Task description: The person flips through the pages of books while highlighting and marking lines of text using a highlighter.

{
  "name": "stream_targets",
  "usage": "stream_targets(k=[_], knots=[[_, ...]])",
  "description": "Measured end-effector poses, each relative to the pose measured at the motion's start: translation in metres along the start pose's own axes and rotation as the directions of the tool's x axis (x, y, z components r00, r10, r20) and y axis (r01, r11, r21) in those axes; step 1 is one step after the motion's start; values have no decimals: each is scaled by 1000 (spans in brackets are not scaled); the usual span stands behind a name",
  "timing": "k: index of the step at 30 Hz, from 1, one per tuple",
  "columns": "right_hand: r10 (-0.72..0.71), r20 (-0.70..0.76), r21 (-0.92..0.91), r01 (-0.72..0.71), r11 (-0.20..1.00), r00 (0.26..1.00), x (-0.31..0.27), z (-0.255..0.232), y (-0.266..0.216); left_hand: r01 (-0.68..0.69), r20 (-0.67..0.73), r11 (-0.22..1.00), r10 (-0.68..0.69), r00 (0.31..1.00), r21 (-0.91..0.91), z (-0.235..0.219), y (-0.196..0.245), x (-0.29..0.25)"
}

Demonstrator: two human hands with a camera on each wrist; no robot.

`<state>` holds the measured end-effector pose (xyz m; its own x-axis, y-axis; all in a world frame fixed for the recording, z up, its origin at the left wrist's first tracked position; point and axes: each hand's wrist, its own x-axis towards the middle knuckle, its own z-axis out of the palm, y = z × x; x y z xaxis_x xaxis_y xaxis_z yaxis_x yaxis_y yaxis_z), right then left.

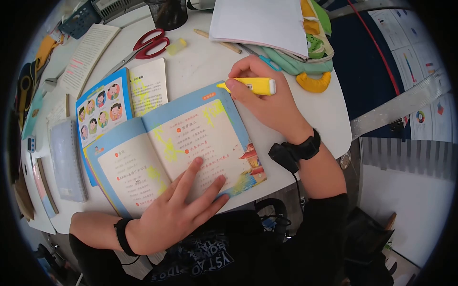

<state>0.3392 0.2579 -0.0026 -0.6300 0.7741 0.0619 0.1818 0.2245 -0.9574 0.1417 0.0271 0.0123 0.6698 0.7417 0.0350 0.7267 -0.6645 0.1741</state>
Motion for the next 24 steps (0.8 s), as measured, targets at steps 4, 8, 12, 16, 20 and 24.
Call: stream_targets(k=[4, 8, 12, 16, 20, 24], knots=[[-139, -37, -101, 135, 986, 990, 2, 4, 3, 4, -17, 1000, -4, 1000, 4, 1, 0, -2], [-132, 68, -235, 145, 961, 989, 2, -1, 4, 15, -25, 1000, -16, 1000, -11, 4, 1, -3], [-67, 10, -168, 67, 983, 998, -1, 5, -2, 8, -29, 1000, -8, 1000, 1, 3, 0, -3], [-88, -56, -116, 81, 990, 995, 0, 6, 1, -8, -16, 1000, 8, 1000, 9, -1, -2, -2], [-126, -5, -172, 123, 977, 992, -1, 6, -1, -11, -11, 1000, 11, 1000, -4, 2, -1, -3], [-158, 1, -117, 157, 981, 987, -2, 7, -3, -16, 0, 1000, 16, 1000, -6, 0, -2, -1]])
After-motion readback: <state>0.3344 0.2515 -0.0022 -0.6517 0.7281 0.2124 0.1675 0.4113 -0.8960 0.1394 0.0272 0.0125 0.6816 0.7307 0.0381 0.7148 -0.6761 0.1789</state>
